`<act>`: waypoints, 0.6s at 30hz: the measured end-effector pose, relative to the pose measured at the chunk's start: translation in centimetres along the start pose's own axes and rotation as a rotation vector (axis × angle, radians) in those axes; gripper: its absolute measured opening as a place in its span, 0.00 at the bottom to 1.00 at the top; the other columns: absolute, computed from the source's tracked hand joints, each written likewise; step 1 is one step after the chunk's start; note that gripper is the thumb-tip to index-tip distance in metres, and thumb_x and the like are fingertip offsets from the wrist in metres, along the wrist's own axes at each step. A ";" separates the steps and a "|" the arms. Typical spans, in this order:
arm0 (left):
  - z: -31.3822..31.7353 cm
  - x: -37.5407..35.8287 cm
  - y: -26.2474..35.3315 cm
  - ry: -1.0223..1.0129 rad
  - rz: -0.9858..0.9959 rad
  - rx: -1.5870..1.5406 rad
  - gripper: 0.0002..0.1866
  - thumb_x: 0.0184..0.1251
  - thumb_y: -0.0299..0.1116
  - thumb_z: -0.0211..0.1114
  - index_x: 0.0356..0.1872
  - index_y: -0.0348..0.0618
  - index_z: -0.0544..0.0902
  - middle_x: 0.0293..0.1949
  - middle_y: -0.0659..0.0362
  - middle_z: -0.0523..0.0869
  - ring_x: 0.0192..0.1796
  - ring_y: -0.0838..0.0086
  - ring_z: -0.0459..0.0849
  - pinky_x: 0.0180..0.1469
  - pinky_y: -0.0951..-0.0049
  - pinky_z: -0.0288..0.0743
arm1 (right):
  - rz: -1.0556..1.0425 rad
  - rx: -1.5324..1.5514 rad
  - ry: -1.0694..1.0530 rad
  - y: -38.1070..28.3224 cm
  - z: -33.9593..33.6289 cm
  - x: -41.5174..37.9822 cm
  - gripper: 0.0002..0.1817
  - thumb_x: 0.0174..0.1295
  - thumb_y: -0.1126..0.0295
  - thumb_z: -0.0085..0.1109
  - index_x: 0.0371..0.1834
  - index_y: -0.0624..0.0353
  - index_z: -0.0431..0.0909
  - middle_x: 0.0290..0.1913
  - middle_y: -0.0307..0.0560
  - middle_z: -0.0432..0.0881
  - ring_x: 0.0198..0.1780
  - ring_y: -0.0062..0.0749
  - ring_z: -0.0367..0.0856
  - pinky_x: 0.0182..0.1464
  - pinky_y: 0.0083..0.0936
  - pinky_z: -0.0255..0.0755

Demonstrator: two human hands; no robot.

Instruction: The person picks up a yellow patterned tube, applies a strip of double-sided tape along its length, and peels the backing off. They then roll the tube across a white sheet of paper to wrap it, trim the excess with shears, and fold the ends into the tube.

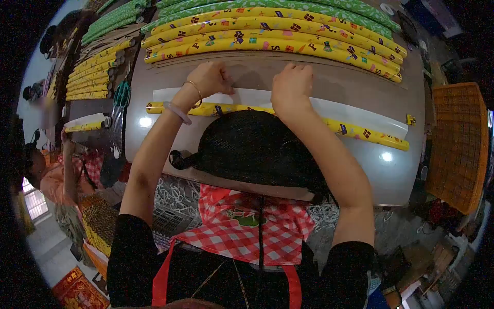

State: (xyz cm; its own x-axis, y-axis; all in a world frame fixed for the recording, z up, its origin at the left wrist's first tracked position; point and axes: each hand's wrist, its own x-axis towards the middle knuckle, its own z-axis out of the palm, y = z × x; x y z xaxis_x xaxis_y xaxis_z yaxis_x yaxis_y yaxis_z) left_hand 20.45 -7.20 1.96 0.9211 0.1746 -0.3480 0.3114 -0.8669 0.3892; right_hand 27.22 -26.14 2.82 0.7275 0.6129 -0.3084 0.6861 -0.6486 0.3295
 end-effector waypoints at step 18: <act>1.0 -0.3 1.6 0.227 0.142 0.029 0.07 0.51 0.33 0.62 0.27 0.40 0.80 0.29 0.50 0.84 0.35 0.56 0.83 0.39 0.62 0.76 | 0.015 -0.028 0.053 -0.3 0.1 -0.1 0.16 0.46 0.57 0.60 0.32 0.56 0.84 0.38 0.44 0.76 0.43 0.37 0.76 0.45 0.31 0.64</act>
State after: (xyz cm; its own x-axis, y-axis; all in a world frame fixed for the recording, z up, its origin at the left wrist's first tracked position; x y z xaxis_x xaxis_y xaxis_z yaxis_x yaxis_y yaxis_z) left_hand 20.46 -9.12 1.85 0.9849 0.1473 -0.0904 0.1713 -0.9027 0.3947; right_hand 26.92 -26.09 2.68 0.7361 0.6269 -0.2553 0.6742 -0.6455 0.3588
